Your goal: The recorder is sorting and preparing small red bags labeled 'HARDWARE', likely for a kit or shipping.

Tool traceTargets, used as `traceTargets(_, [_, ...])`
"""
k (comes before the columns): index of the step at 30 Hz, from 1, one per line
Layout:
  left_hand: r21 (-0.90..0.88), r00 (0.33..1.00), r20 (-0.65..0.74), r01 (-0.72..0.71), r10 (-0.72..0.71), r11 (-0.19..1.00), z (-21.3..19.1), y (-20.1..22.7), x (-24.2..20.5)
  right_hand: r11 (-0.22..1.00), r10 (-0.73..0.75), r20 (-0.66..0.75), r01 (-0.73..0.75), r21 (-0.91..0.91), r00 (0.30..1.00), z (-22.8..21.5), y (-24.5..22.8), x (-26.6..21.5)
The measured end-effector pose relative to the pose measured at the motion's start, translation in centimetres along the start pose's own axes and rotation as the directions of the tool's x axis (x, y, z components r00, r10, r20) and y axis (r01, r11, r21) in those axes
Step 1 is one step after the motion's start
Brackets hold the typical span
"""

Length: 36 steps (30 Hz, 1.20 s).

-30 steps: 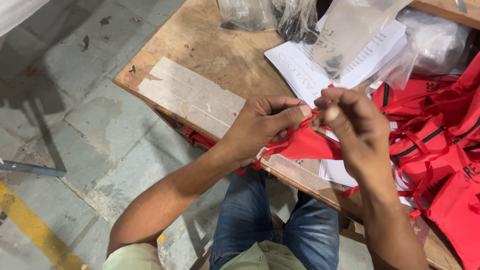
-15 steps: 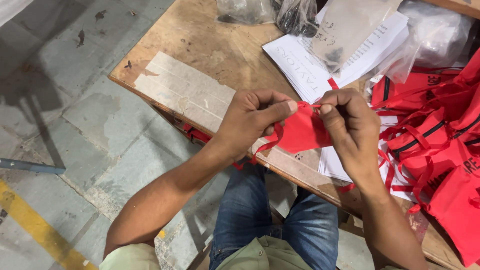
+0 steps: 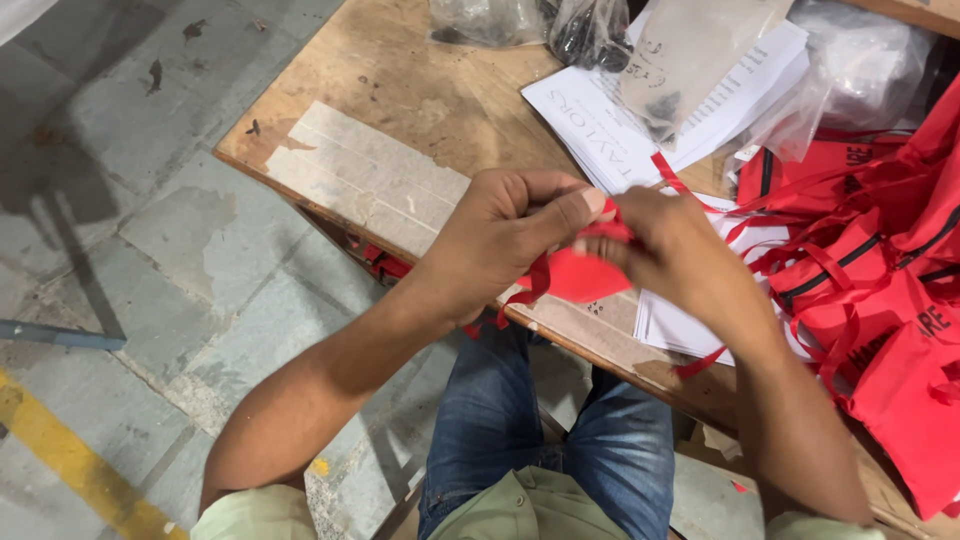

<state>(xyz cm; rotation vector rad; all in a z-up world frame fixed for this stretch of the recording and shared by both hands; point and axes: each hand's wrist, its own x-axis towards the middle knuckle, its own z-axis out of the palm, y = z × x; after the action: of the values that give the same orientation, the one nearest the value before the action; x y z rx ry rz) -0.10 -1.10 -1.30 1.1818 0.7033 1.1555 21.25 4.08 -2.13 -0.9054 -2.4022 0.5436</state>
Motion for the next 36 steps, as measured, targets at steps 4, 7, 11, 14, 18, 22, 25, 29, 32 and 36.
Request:
traceTargets(4, [0.161, 0.997, -0.077, 0.009, 0.004, 0.987, -0.2, 1.7, -3.4, 0.971, -0.193, -0.027, 0.186, -0.152, 0.981, -0.1, 3.1, 6.4])
traceTargets(7, [0.228, 0.982, -0.183, 0.005, 0.038, 0.974, -0.7, 0.5, -7.1, 0.929, -0.343, -0.226, 0.295, -0.222, 0.912, 1.6, 5.6, 11.5])
traceTargets(11, [0.285, 0.940, -0.339, 0.062, 0.040, 0.957, -0.5, -6.4, -11.2, 0.878, -0.445, -0.209, 0.379, -0.293, 0.871, 7.1, 8.2, 14.8])
traceTargets(14, [0.243, 0.898, -0.440, 0.138, -0.018, 0.960, -0.4, -10.3, -12.5, 0.865, -0.412, -0.042, 0.377, -0.333, 0.910, 9.6, 8.9, 13.1])
traceTargets(18, [0.187, 0.863, -0.495, 0.219, -0.101, 0.958, -0.6, -13.3, -13.8, 0.954, -0.079, 0.053, 0.091, -0.285, 0.995, 9.6, 7.1, 5.6])
traceTargets(22, [0.146, 0.851, -0.485, 0.307, -0.203, 0.940, 0.5, -14.1, -14.3, 0.933, 0.034, 0.067, -0.007, -0.361, 0.997, 9.1, 4.6, -3.4])
traceTargets(25, [0.241, 0.887, -0.434, 0.284, -0.159, 0.928, 1.6, -14.8, -14.5, 0.886, 0.052, 0.071, -0.013, -0.463, 0.996, 10.1, 2.4, -7.7])
traceTargets(29, [0.313, 0.880, -0.459, 0.287, -0.120, 0.906, 2.7, -14.2, -15.0, 0.857, 0.058, 0.025, -0.037, -0.514, 0.998, 11.2, -0.1, -9.8])
traceTargets(32, [0.385, 0.881, -0.472, 0.230, -0.023, 0.894, 3.2, -13.8, -15.8, 0.858, 0.027, -0.013, -0.030, -0.513, 1.000, 12.0, -1.0, -10.7])
traceTargets(36, [0.445, 0.877, -0.480, 0.231, 0.013, 0.865, 4.1, -12.6, -16.7, 0.898, -0.034, -0.136, -0.030, -0.439, 0.990, 12.9, -0.5, -12.7])
